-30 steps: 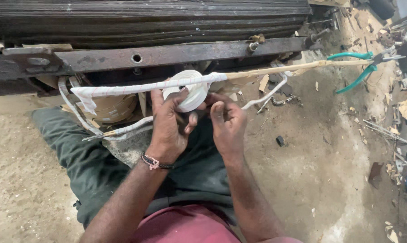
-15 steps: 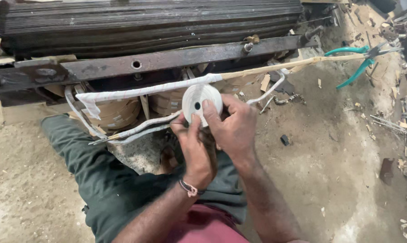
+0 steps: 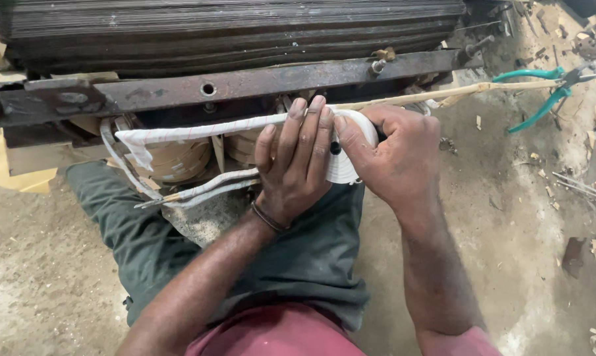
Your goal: The person wraps a white tape around a long wooden rod clamped in a vise. They repeatedly wind the tape along the rod's length, adjusting the roll and tension with both hands.
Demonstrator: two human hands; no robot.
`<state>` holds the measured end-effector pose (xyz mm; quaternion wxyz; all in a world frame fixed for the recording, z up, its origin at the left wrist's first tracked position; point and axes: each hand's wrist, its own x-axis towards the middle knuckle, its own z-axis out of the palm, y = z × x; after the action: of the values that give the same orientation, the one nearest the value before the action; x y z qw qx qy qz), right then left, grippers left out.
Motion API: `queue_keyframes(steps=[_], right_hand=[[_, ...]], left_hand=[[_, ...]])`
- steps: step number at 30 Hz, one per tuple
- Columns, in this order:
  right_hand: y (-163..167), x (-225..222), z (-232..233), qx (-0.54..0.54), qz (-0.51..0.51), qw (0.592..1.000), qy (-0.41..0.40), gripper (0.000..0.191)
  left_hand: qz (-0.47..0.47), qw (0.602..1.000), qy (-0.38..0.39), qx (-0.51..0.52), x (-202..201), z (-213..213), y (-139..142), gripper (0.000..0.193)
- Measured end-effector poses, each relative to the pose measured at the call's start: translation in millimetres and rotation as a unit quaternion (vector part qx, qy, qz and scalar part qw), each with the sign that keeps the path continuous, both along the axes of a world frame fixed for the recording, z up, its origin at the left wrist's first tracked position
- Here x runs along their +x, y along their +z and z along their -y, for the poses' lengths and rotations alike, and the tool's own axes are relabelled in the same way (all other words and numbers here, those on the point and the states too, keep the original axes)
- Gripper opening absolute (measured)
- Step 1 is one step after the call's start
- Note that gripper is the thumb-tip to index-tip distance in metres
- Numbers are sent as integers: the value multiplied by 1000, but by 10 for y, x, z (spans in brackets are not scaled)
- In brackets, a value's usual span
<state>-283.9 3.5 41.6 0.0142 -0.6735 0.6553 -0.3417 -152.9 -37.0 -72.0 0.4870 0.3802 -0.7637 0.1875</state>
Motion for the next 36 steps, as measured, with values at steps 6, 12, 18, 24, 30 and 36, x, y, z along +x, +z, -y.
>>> queue_keyframes(steps=[6,12,18,24,30,36], right_hand=[[-136,-331,-39,-16,279,960,-7,44],[-944,-333,-134,-70,585,807,-25,43],[-1542,-225,189,-9,758,643,110,41],[-1515,-246,525,4,782,585,215,61],[-1471,-313,691,-30,756,573,314,53],[-1348,-251,377,-29,780,612,129,67]], left_hand=[[50,997,-49,16,49,156,309,29],[80,963,-121,226,36,396,760,28],[70,927,-201,310,-189,954,931,23],[107,796,-202,560,-305,1142,1044,31],[97,730,-229,637,-351,1285,916,28],[92,923,-190,321,-101,712,957,23]])
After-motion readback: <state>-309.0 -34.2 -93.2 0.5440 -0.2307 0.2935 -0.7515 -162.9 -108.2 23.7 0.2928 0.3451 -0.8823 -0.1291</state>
